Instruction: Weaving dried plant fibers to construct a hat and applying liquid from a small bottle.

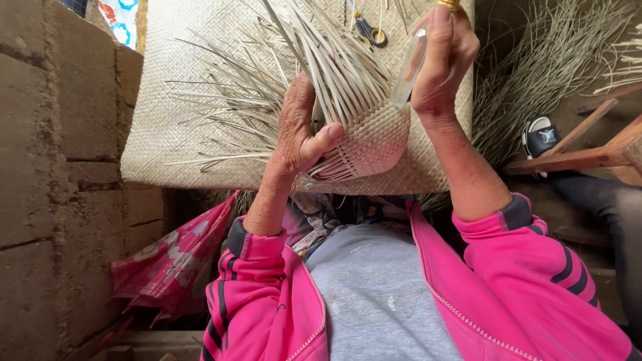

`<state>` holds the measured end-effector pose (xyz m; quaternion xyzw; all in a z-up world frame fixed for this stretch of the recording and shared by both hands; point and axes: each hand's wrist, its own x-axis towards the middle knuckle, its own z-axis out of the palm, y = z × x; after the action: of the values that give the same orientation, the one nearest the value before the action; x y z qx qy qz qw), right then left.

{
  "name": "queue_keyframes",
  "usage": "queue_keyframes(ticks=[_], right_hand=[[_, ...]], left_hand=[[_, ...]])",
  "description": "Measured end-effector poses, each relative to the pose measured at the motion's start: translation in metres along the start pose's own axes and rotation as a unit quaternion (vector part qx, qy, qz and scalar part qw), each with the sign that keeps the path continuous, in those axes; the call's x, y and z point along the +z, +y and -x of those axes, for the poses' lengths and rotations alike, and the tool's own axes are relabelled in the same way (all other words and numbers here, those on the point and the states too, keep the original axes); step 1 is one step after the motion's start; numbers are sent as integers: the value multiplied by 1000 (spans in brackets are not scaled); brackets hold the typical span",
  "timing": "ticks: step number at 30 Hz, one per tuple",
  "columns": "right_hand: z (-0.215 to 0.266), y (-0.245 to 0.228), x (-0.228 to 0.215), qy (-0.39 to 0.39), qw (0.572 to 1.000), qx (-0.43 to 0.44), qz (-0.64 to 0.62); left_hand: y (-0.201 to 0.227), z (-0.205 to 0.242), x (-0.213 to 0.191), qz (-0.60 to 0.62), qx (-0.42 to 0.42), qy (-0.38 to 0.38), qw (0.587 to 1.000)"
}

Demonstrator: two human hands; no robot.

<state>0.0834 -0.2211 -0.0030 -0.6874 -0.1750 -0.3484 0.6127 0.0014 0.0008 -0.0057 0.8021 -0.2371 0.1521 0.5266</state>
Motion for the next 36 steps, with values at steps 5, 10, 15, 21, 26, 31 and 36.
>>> queue_keyframes(ticks=[5, 10, 15, 21, 26, 31, 36], right_hand=[[24, -52, -20, 78, 996, -21, 24], [37, -63, -21, 36, 993, -35, 107], [0, -43, 13, -3, 999, -19, 26], [47, -56, -8, 141, 981, -102, -82], [58, -72, -14, 71, 987, -135, 48], [9, -51, 16, 66, 994, -74, -48], [24, -56, 8, 97, 984, -118, -87]], left_hand=[[1, 0, 1, 16, -10, 4, 1000], [0, -2, 0, -2, 1, -6, 1000], [-5, 2, 2, -38, -2, -8, 999], [0, 0, 2, -14, -17, 4, 1000], [-9, 3, 3, -33, -4, -16, 999], [1, -2, 1, -29, 5, -10, 1000], [2, -2, 3, -14, -2, 2, 1000]])
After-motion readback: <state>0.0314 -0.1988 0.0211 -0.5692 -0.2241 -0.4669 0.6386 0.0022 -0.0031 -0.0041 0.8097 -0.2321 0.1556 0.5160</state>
